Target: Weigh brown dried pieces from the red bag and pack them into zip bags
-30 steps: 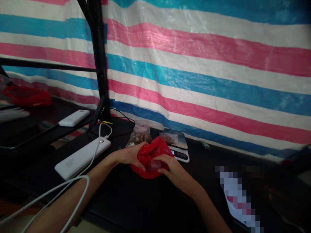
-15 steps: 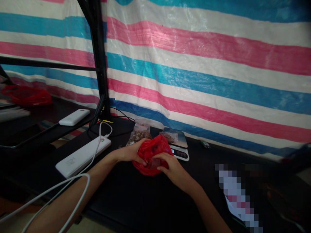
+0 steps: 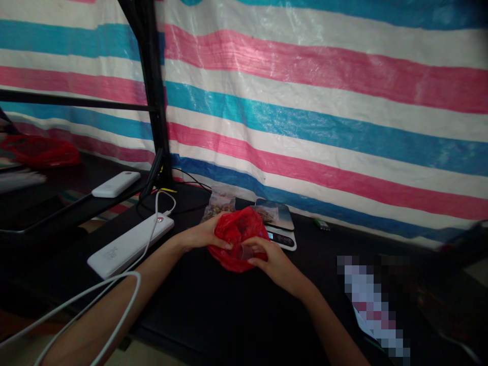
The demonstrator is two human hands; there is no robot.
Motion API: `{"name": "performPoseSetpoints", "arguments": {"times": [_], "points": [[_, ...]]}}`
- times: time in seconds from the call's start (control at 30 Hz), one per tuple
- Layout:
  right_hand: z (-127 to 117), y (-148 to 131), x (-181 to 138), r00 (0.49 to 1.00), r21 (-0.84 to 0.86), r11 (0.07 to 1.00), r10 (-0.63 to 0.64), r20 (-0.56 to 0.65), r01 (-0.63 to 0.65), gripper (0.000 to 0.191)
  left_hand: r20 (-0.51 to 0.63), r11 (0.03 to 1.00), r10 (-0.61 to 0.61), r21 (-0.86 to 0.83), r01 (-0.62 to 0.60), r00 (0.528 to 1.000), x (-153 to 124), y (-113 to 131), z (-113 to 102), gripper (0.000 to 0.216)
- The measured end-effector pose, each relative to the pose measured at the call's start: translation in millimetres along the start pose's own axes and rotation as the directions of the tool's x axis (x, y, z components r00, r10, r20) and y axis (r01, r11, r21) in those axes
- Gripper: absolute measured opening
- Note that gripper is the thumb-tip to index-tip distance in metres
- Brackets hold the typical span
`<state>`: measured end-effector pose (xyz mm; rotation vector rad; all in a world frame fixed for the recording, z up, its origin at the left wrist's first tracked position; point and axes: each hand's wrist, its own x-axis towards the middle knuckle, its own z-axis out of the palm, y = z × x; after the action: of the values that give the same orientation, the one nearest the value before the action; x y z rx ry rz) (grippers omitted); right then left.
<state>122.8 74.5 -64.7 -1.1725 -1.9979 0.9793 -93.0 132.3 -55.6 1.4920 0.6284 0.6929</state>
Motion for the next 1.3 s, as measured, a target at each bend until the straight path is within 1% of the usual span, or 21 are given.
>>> {"name": "performPoseSetpoints", "arguments": {"times": [0.17, 0.27, 0.33, 0.43, 0.57, 0.67, 0.77, 0.83, 1.0, 1.17, 1.3], "points": [[-15, 0, 0, 0.999, 0.153, 0.988, 0.034, -0.038, -0.028, 0.033, 0.017, 1.0, 0.017, -0.009, -0.016, 1.0, 3, -4, -2, 0.073], [-17, -4, -1, 0.998, 0.228, 0.973, 0.028, -0.054, -0.015, 0.034, 0.017, 1.0, 0.021, -0.016, -0.021, 1.0, 3, -6, -2, 0.073], [-13, -7, -1, 0.999, 0.224, 0.974, 0.032, -0.043, -0.021, 0.033, 0.02, 0.999, 0.022, -0.036, -0.021, 1.0, 3, -6, -1, 0.074], [-4, -9, 0, 0.999, 0.175, 0.984, 0.034, -0.018, -0.03, 0.031, 0.022, 0.998, 0.018, -0.066, -0.017, 1.0, 2, -5, 0, 0.076], [3, -6, 1, 0.999, 0.171, 0.985, 0.033, -0.014, -0.03, 0.031, -0.003, 0.999, 0.0, -0.043, 0.0, 1.0, 1, -1, 1, 0.076], [4, -2, 1, 0.999, 0.196, 0.98, 0.024, -0.023, -0.019, 0.031, -0.054, 0.999, -0.001, -0.051, -0.002, 0.999, 1, 0, 1, 0.07], [6, 0, 2, 0.999, 0.187, 0.982, 0.019, -0.032, -0.013, 0.03, -0.083, 0.998, -0.005, -0.061, 0.0, 0.997, 2, -2, 1, 0.069], [7, 1, 2, 0.999, 0.172, 0.985, 0.014, -0.035, -0.008, 0.029, -0.081, 0.998, -0.007, -0.063, 0.002, 0.997, 2, -3, 1, 0.07], [10, 2, 1, 1.0, 0.169, 0.986, 0.004, -0.026, 0.0, 0.029, -0.035, 0.997, 0.006, -0.082, -0.009, 0.999, 0, -3, 2, 0.071], [10, 4, 1, 0.999, 0.154, 0.988, 0.008, -0.038, -0.002, 0.029, -0.053, 0.997, -0.006, -0.079, 0.002, 0.999, -1, -1, 2, 0.072], [10, 5, 2, 0.999, 0.181, 0.983, 0.014, -0.034, -0.008, 0.029, -0.071, 0.997, -0.019, -0.073, 0.014, 0.997, 0, 0, 2, 0.072]]}}
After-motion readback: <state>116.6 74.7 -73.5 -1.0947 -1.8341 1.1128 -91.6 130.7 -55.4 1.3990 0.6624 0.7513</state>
